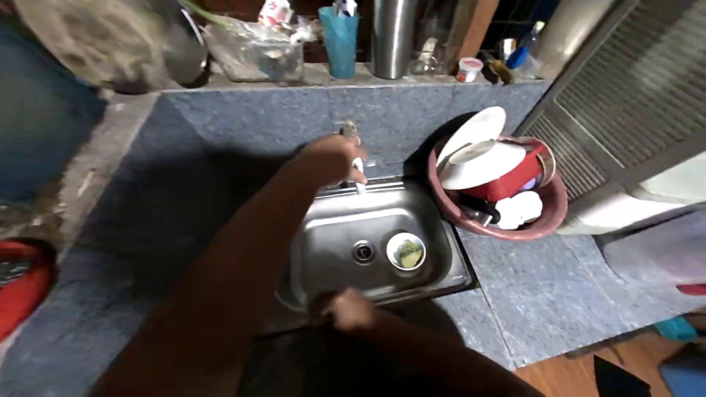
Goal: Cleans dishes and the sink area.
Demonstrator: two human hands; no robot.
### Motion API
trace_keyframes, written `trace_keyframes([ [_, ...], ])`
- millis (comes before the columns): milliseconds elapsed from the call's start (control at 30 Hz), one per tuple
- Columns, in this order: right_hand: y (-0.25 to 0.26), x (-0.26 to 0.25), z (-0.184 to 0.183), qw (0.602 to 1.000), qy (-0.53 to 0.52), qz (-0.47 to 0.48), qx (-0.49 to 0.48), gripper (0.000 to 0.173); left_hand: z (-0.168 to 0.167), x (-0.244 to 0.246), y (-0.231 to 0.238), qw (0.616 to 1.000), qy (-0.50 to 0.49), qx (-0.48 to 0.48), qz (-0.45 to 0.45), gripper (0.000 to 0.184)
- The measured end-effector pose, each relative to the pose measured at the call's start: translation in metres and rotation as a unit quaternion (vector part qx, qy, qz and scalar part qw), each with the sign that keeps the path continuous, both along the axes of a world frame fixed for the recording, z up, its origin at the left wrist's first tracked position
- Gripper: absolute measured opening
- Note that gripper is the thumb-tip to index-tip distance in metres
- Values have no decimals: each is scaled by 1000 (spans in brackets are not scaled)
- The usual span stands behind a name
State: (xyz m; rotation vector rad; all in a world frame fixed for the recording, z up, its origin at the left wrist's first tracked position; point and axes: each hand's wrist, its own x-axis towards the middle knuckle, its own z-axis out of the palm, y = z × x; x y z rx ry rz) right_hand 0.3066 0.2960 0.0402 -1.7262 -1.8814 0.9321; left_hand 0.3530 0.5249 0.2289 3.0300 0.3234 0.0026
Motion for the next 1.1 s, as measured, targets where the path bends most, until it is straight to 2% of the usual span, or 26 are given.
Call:
trace_keyframes([
  [67,2,-22,-16,999,13,37,24,25,2,0,2,1000,1,14,-9,36],
  [133,-16,-4,-19,998,18,17,64,23,7,3,1,1000,18,21,-7,36],
  [200,-53,40,-9,997,27,-34,61,23,8,4,-2,999,28,21,2,37],
  [300,-101,118,6,996,-17,-86,-14,29,7,3,-5,1000,16,2,18,38],
  [433,-125,183,12,977,-91,-176,-77,24,7,5,-9,998,28,-11,55,45],
  [500,-124,185,19,970,-87,-217,-72,28,7,10,-12,996,39,-8,82,51],
  [633,-142,166,15,977,-82,-192,-34,21,-6,11,-10,996,-28,-13,88,54],
  [733,-146,186,10,963,-128,-234,-26,17,-13,10,-10,993,-87,-10,84,53],
  [833,-132,209,9,950,-171,-260,-7,17,-13,7,-15,990,-102,3,101,55],
  [900,-128,219,15,953,-144,-268,4,17,-22,1,-12,980,-155,-58,110,52],
  [933,-129,220,20,961,-122,-247,-3,16,-34,-4,-8,961,-205,-136,124,50],
  [967,-134,219,25,972,-106,-208,-31,16,-55,-9,-6,916,-271,-256,151,47],
  [1000,-141,217,27,979,-109,-162,-59,16,-81,-11,-8,825,-333,-415,193,48],
  [1033,-147,217,25,983,-126,-120,-66,17,-106,-9,-15,699,-367,-561,246,55],
  [1067,-150,218,22,983,-152,-87,-59,17,-129,-6,-23,589,-367,-653,302,62],
  [1100,-149,222,19,980,-181,-63,-48,15,-151,1,-32,506,-347,-706,353,63],
])
